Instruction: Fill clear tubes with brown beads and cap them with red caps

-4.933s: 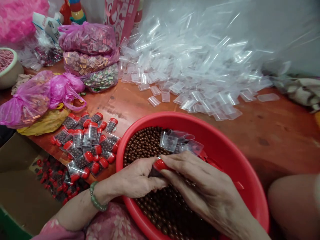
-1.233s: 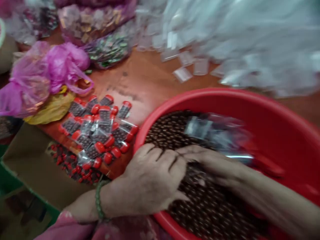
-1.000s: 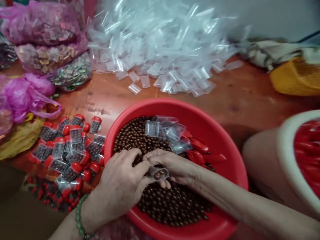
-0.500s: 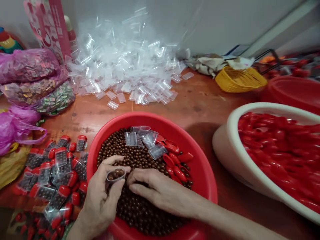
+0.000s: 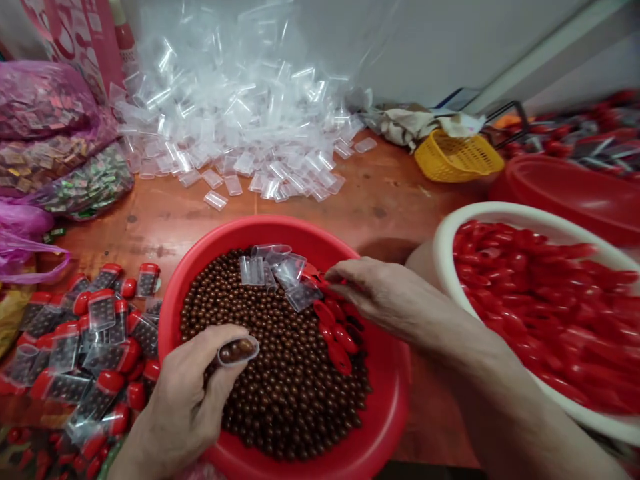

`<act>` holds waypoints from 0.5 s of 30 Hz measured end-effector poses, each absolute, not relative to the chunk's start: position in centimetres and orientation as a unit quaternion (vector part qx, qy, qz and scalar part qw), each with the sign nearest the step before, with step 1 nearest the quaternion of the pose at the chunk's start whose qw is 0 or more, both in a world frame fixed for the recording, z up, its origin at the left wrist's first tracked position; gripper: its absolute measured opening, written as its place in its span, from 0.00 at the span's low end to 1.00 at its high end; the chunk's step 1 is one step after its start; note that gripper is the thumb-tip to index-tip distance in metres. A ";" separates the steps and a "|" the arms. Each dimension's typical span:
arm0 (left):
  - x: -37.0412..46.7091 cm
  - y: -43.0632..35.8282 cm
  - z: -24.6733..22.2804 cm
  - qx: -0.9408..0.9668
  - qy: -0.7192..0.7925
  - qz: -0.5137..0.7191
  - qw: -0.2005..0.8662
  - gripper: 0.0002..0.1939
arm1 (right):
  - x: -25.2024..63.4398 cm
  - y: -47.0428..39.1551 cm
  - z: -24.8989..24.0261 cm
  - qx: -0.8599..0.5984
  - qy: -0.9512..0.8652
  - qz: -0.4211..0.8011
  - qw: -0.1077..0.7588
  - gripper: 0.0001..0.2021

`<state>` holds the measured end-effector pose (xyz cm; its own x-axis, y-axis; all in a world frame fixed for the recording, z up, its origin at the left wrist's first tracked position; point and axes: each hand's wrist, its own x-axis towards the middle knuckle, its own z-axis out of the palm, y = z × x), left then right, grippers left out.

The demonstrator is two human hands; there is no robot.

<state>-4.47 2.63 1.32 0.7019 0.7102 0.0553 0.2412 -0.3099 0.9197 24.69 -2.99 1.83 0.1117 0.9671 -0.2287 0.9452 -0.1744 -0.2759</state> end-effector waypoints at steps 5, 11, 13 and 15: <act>-3.6 2.9 0.9 0.782 0.312 0.232 0.487 0.14 | 23.2 -4.7 1.2 -0.724 -0.666 0.180 -0.014 0.03; -2.9 2.9 0.9 0.739 0.341 0.206 0.543 0.11 | 21.8 -5.4 -1.1 -0.716 -0.690 0.093 -0.055 0.07; -2.9 2.9 1.0 0.718 0.346 0.194 0.572 0.11 | 22.1 -5.7 -1.2 -0.717 -0.689 0.105 0.000 0.08; -2.9 2.9 1.1 0.689 0.349 0.185 0.608 0.11 | 22.3 -5.8 -0.6 -0.723 -0.666 0.153 0.103 0.11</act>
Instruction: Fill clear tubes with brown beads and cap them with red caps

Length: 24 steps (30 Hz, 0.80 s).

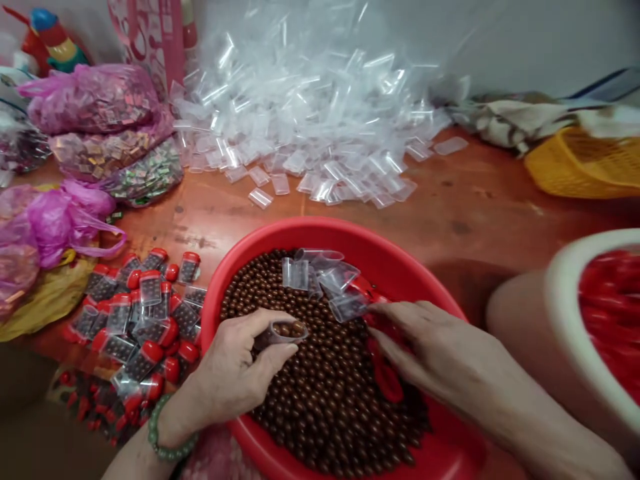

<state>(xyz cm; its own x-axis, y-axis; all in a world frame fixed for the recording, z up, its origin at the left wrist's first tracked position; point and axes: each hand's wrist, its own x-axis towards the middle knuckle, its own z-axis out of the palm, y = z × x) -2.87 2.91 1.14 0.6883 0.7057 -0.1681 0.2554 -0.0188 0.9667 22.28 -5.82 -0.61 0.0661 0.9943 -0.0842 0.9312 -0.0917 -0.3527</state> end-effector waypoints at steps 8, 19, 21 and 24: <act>-2.1 2.2 1.7 0.566 0.371 0.219 0.703 0.09 | 18.3 -3.8 2.6 -0.714 -0.420 0.365 0.423 0.14; -1.8 2.3 1.3 0.428 0.387 0.250 0.777 0.15 | 16.3 -4.4 1.6 -0.645 -0.422 0.414 0.485 0.10; -1.8 2.3 1.4 0.430 0.391 0.260 0.771 0.13 | 16.4 -4.6 1.3 -0.632 -0.454 0.394 0.489 0.08; -1.9 2.5 1.3 0.461 0.406 0.264 0.744 0.11 | 16.7 -4.7 0.9 -0.635 -0.532 0.334 0.449 0.08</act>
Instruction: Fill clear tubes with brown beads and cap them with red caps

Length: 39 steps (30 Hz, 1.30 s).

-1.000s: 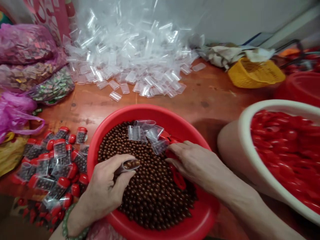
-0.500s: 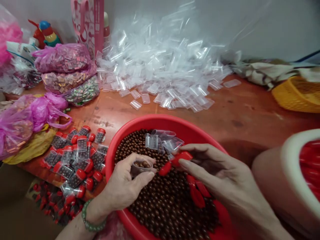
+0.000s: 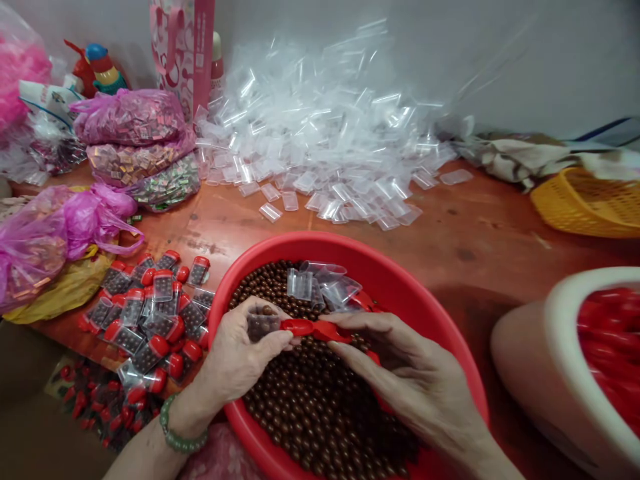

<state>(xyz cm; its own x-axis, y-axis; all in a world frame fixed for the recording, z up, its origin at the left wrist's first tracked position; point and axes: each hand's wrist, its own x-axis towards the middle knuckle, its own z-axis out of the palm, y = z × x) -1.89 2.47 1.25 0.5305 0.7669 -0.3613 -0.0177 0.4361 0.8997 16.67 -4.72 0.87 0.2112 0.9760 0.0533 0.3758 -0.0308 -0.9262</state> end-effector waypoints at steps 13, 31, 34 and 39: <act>-1.9 2.6 1.2 0.496 0.432 0.256 0.709 0.09 | 17.5 -3.8 3.2 -0.568 -0.740 0.299 0.200 0.23; -2.2 2.9 0.5 0.468 0.383 0.225 0.764 0.11 | 16.6 -0.6 3.4 -0.562 -0.643 0.293 0.430 0.07; -2.3 2.9 0.2 0.473 0.368 0.231 0.767 0.11 | 15.9 0.8 3.6 -0.494 -0.714 0.271 0.416 0.10; -2.2 2.9 0.2 0.450 0.361 0.237 0.782 0.10 | 15.8 1.6 3.9 -0.434 -0.793 0.246 0.350 0.15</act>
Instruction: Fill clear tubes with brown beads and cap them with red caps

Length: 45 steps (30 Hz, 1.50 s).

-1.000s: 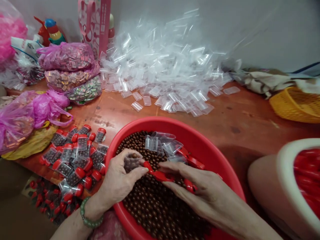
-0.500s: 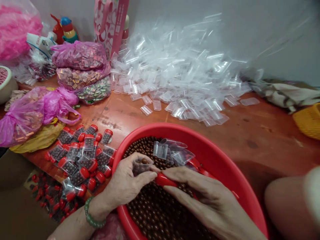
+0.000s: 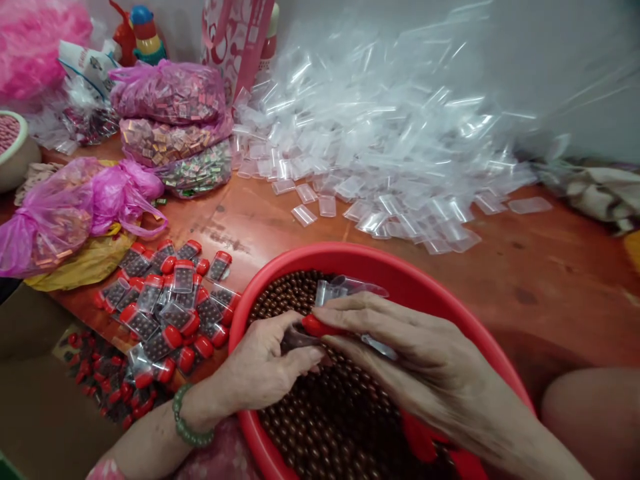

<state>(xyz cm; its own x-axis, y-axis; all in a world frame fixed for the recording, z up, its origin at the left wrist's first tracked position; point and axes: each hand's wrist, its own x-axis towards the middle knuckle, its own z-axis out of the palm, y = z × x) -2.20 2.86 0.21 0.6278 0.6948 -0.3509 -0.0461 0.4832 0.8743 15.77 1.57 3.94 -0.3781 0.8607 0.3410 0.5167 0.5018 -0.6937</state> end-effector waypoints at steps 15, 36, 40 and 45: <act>-2.0 3.2 0.5 0.371 0.300 0.257 0.841 0.12 | 14.3 0.6 3.6 -0.537 -0.637 0.322 0.450 0.06; -2.4 3.3 0.4 0.446 0.291 0.203 0.822 0.06 | 14.0 0.7 2.6 -0.485 -0.741 0.274 0.376 0.10; -2.2 3.2 0.0 0.440 0.305 0.197 0.821 0.11 | 14.1 0.7 2.3 -0.493 -0.751 0.256 0.357 0.08; -2.3 3.4 0.0 0.382 0.305 0.214 0.845 0.22 | 13.7 0.0 1.6 -0.493 -0.806 0.123 0.304 0.20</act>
